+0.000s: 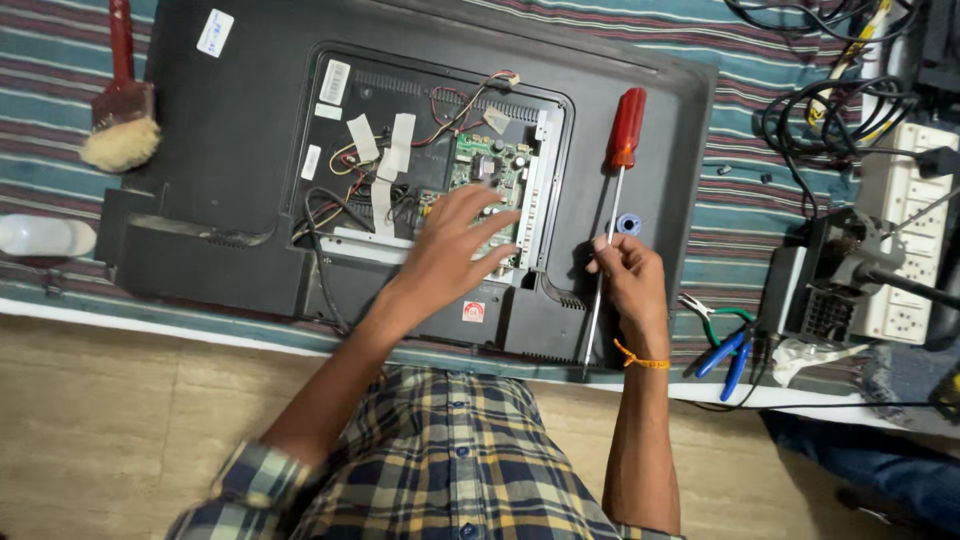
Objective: The person cleans the back of a CRT television with a brush, then installs a circuit board and a metal bracket. They use a screwdriver to secure the bracket and connect internal wires.
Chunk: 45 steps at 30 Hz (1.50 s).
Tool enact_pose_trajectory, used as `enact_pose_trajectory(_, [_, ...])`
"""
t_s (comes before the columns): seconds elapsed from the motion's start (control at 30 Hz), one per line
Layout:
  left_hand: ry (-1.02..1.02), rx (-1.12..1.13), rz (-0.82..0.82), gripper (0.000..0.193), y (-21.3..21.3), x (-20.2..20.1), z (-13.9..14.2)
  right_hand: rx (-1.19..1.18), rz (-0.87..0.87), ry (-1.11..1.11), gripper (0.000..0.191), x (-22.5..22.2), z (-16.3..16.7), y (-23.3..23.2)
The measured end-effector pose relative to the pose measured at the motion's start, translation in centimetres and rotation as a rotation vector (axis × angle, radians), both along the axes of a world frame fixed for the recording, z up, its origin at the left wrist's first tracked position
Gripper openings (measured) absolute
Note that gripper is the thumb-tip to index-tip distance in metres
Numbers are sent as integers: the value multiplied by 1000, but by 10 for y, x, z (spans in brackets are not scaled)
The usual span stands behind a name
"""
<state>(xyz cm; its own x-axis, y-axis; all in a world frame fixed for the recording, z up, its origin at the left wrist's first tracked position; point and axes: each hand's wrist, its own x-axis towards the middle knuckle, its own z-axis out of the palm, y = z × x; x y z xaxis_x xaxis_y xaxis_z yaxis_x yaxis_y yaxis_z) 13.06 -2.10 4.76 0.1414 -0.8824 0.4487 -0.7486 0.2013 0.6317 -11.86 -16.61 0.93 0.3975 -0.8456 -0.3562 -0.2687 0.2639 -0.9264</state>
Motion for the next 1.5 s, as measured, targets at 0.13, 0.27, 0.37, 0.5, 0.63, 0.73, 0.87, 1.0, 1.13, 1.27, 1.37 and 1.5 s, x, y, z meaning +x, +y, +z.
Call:
enact_pose_trajectory(0.13, [-243,12,-204,24,-57,-2,-14,49,-58,-135,14,-7,19,1])
enact_pose_trajectory(0.27, [-437,70,-368,16,-75,9,-26,-164,-96,-357,13,-9,61,11])
enact_pose_trajectory(0.37, [-505,25,-430,15,-78,13,-30,-329,-184,-426,15,-3,90,23])
enact_pose_trajectory(0.5, [-567,110,-456,19,-86,8,-31,-568,-235,-318,15,12,109,39])
enact_pose_trajectory(0.63, [-631,127,-468,18,-87,1,-34,-584,-151,-291,13,25,106,55])
enact_pose_trajectory(0.73, [-641,89,-466,21,-87,0,-36,-620,-107,-234,9,30,95,65])
enact_pose_trajectory(0.87, [-619,105,-453,22,-87,-2,-35,-714,-51,-187,6,35,80,69])
enact_pose_trajectory(1.0, [-597,144,-469,22,-86,-2,-33,-813,17,-91,3,36,72,67])
enact_pose_trajectory(1.13, [-569,111,-447,21,-84,-2,-33,-832,40,-69,4,35,71,69])
enact_pose_trajectory(1.27, [-546,61,-436,18,-83,-1,-35,-822,49,-65,4,37,70,73])
enact_pose_trajectory(1.37, [-522,78,-442,16,-84,-2,-36,-823,53,-46,4,42,75,73])
enact_pose_trajectory(1.5, [-485,91,-444,18,-84,-2,-38,-896,71,218,18,48,94,71])
